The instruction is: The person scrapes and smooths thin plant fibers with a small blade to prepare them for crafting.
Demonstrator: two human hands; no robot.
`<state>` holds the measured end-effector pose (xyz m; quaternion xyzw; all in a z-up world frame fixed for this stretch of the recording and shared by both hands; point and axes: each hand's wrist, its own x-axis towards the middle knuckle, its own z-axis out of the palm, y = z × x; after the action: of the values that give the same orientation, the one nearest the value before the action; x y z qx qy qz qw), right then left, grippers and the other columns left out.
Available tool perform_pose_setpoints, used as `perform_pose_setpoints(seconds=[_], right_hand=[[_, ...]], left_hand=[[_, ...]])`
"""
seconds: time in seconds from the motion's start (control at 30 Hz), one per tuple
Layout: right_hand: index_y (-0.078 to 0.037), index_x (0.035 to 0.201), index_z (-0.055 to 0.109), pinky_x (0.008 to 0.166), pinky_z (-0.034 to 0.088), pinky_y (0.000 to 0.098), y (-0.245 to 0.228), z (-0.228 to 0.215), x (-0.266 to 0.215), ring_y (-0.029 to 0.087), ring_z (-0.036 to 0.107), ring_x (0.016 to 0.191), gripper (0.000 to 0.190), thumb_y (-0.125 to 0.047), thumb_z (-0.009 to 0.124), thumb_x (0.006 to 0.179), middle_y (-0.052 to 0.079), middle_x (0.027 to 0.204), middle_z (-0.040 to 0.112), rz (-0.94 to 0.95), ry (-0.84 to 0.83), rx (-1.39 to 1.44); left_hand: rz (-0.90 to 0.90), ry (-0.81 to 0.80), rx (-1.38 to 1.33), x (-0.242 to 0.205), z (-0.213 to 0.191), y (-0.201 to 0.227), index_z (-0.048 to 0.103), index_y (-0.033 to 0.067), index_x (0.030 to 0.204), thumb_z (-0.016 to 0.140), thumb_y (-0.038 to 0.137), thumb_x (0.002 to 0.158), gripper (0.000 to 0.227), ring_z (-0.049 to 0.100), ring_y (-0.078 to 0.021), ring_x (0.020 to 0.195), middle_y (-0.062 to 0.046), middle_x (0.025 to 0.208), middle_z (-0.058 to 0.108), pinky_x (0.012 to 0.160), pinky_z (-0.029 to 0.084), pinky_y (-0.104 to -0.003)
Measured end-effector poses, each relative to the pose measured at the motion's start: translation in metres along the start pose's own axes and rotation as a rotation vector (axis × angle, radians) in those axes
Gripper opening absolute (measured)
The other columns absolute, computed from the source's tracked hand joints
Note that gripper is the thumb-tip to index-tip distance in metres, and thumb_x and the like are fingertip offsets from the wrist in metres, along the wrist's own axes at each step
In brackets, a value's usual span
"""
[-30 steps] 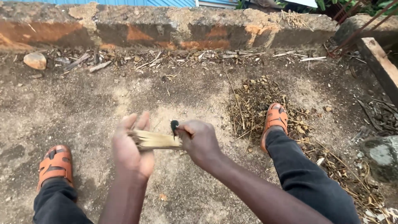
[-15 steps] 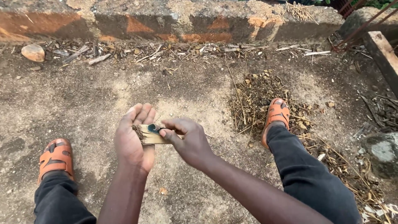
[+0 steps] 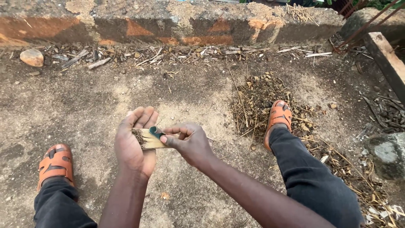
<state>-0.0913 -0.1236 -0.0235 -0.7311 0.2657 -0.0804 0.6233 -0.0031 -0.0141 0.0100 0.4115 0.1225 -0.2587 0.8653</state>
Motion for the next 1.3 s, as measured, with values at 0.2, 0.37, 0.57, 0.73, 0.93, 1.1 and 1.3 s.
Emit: perform_pose_setpoints(seconds=[0.2, 0.37, 0.57, 0.73, 0.93, 1.1, 1.3], right_hand=[[-0.001, 0.102, 0.076, 0.068, 0.059, 0.0235, 0.006, 0.001, -0.002, 0.010, 0.069, 0.076, 0.020, -0.004, 0.079, 0.082, 0.008, 0.090, 0.076, 0.114, -0.021, 0.288], [-0.001, 0.104, 0.075, 0.072, 0.059, 0.0252, -0.011, 0.002, -0.014, 0.012, 0.071, 0.080, 0.024, 0.001, 0.078, 0.080, 0.010, 0.095, 0.077, 0.232, 0.053, 0.348], [-0.001, 0.105, 0.075, 0.077, 0.059, 0.0273, 0.014, -0.010, -0.002, 0.013, 0.071, 0.084, 0.021, 0.002, 0.075, 0.084, 0.011, 0.097, 0.078, 0.144, 0.074, 0.457], [0.001, 0.103, 0.077, 0.074, 0.057, 0.0281, -0.001, -0.028, 0.010, 0.013, 0.068, 0.079, 0.013, -0.001, 0.075, 0.090, 0.010, 0.093, 0.076, 0.143, 0.127, 0.520], [-0.002, 0.095, 0.076, 0.073, 0.065, 0.0302, -0.012, -0.030, 0.014, 0.015, 0.072, 0.076, 0.009, -0.001, 0.070, 0.089, 0.013, 0.091, 0.077, 0.218, 0.132, 0.410], [0.000, 0.091, 0.076, 0.079, 0.068, 0.0332, 0.012, -0.019, 0.019, 0.019, 0.075, 0.079, 0.007, 0.003, 0.070, 0.087, 0.017, 0.093, 0.077, 0.217, 0.088, 0.482], [-0.002, 0.087, 0.076, 0.079, 0.068, 0.0322, -0.016, -0.008, 0.004, 0.016, 0.072, 0.077, 0.005, 0.003, 0.075, 0.085, 0.012, 0.090, 0.071, 0.046, 0.051, 0.455]], left_hand=[[-0.016, -0.058, 0.040, -0.003, 0.001, 0.000, 0.046, -0.0027, 0.135, 0.043, 0.025, 0.098, 0.047, 0.057, -0.0326, 0.132, -0.023, 0.133, 0.060, 0.102, 0.051, -0.047], [-0.019, -0.062, 0.041, -0.003, 0.008, -0.002, 0.047, -0.0026, 0.136, 0.043, 0.029, 0.099, 0.049, 0.055, -0.0342, 0.135, -0.024, 0.134, 0.060, 0.104, 0.052, -0.044], [0.043, -0.206, -0.062, 0.013, 0.010, -0.017, 0.045, -0.0049, 0.138, 0.045, 0.034, 0.101, 0.054, 0.051, -0.0330, 0.140, -0.024, 0.138, 0.058, 0.116, 0.042, -0.042], [0.194, -0.300, 0.248, 0.020, 0.006, -0.035, 0.050, -0.0116, 0.136, 0.048, 0.038, 0.103, 0.060, 0.050, -0.0352, 0.137, -0.028, 0.142, 0.054, 0.116, 0.038, -0.045], [0.030, -0.331, 0.161, 0.020, 0.016, -0.028, 0.045, -0.0005, 0.139, 0.055, 0.038, 0.094, 0.060, 0.044, -0.0280, 0.144, -0.022, 0.155, 0.044, 0.118, 0.034, -0.044], [-0.015, -0.426, 0.017, 0.017, 0.003, -0.031, 0.038, -0.0103, 0.149, 0.050, 0.050, 0.095, 0.082, 0.029, -0.0373, 0.147, -0.026, 0.162, 0.035, 0.119, 0.026, -0.050], [0.084, -0.346, 0.070, 0.012, 0.006, -0.032, 0.029, -0.0108, 0.150, 0.044, 0.054, 0.096, 0.086, 0.025, -0.0318, 0.155, -0.027, 0.162, 0.032, 0.125, 0.020, -0.047]])
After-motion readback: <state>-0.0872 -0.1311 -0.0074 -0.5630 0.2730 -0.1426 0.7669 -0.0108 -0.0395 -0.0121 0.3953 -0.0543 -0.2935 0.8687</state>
